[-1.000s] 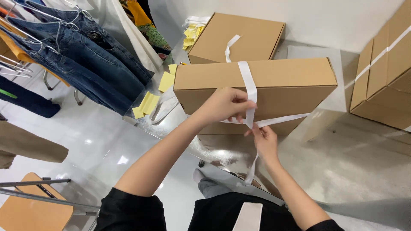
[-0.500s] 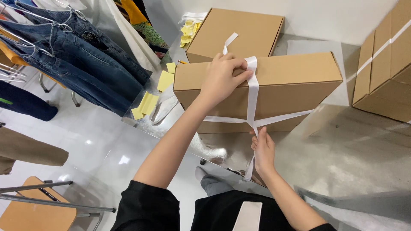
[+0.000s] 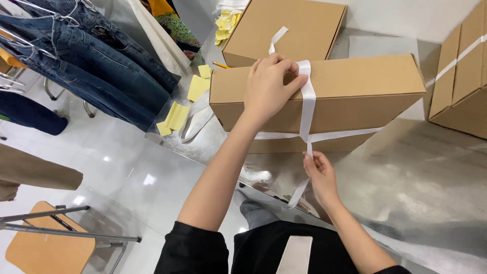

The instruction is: Wrapping cylindrical objects in plastic bags and packing them into a cardboard box secured with a white ribbon.

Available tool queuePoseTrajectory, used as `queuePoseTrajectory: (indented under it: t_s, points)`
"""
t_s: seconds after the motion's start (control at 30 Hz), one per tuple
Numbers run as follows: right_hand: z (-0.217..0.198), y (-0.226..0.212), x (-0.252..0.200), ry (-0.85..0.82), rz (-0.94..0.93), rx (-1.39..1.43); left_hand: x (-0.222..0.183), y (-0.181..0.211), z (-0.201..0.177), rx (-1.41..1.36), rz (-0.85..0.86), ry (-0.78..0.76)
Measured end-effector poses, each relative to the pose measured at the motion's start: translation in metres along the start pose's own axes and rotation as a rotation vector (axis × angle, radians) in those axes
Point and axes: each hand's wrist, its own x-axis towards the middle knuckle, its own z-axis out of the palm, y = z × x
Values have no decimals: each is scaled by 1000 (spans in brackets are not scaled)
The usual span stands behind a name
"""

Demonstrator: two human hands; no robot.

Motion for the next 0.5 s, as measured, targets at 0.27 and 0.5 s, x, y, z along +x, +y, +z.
queuePoseTrajectory:
  t_s: [0.27,0.5]
  points:
    - [-8,14,5,-58,80,223,-1,0,2,46,53,36]
    - [10,-8,2,-134,222,-163,-2,17,-7,173,60,-46]
